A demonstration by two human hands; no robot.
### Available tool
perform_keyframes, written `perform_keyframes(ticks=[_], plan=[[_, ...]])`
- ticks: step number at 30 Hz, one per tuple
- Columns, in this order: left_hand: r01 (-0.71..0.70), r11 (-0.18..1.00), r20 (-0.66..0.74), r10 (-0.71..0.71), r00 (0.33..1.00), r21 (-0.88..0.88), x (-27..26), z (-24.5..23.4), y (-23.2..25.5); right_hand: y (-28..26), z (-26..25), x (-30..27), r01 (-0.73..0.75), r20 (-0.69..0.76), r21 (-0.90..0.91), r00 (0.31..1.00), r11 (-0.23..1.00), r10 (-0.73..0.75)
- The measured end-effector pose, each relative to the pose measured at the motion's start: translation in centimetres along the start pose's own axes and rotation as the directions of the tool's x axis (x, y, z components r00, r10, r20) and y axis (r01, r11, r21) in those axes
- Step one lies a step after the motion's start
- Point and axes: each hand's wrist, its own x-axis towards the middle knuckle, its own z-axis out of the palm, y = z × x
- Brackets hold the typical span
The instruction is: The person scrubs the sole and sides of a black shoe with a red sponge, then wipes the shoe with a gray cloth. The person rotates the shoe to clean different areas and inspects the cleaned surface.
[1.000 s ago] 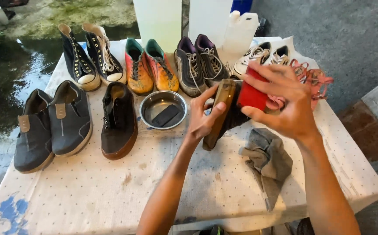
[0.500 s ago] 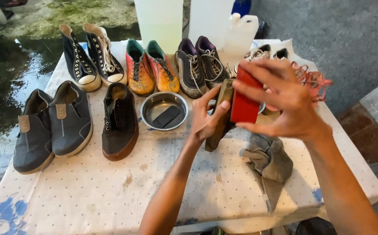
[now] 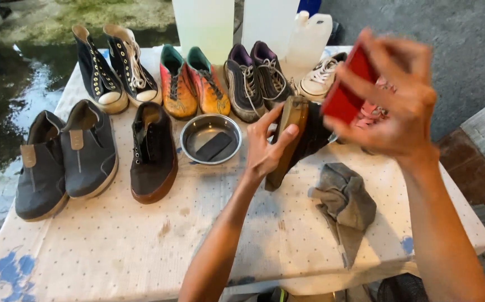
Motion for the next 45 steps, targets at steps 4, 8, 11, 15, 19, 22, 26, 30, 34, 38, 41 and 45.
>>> perform_keyframes(ticks=[4,8,11,15,19,22,26,30,34,38,41,45], plan=[[-0.009,1.0,-0.01,0.009,1.0,0.012,-0.1,0.0,-0.3,-1.7,1.0,-0.4,-0.068,0.08,0.362,0.996,0.93,0.041],[-0.057,0.998,-0.002,0.057,0.998,-0.005,-0.4,0.1,0.5,0.9,-0.7,0.5,-0.037,0.012,0.107,0.999,0.994,0.036],[-0.013,1.0,0.026,0.013,1.0,-0.002,-0.2,0.5,-0.3,-2.9,-0.7,1.0,-0.111,0.092,0.568,0.993,0.815,0.071],[0.005,1.0,0.029,-0.005,1.0,-0.019,-1.3,0.2,-0.5,-0.8,0.5,0.4,-0.158,0.111,0.71,0.987,0.686,0.113],[-0.051,0.999,0.066,0.051,0.997,0.012,0.1,0.2,-0.5,0.1,-0.5,0.1,-0.066,0.046,0.263,0.997,0.963,0.056],[-0.019,1.0,0.057,0.018,0.998,0.014,-0.5,0.2,-0.7,-1.5,0.4,0.3,-0.15,0.107,0.6,0.989,0.786,0.107],[-0.084,0.996,0.066,0.085,0.994,-0.023,-0.6,0.1,-0.7,1.8,1.3,-2.4,-0.189,-0.005,0.098,0.982,0.977,0.19],[-0.043,0.999,0.075,0.044,0.996,-0.016,-0.6,0.2,-0.3,-2.7,-0.2,-0.8,-0.268,0.102,0.485,0.963,0.832,0.251],[-0.095,0.994,0.07,0.099,0.993,-0.063,-2.0,-0.2,-1.2,-0.2,0.1,-2.7,-0.288,0.077,0.237,0.958,0.928,0.277],[-0.145,0.989,0.066,0.147,0.987,-0.043,-2.2,-0.8,0.2,-3.0,-2.4,-0.8,-0.256,0.076,0.358,0.966,0.898,0.246],[-0.228,0.973,0.073,0.23,0.97,-0.03,-3.1,0.1,-1.1,-5.1,-1.0,-1.3,-0.22,0.16,0.296,0.971,0.93,0.178],[-0.309,0.951,0.044,0.308,0.95,0.017,-3.7,-0.5,-1.0,-1.8,-1.4,-2.2,-0.308,0.122,0.152,0.949,0.939,0.292]])
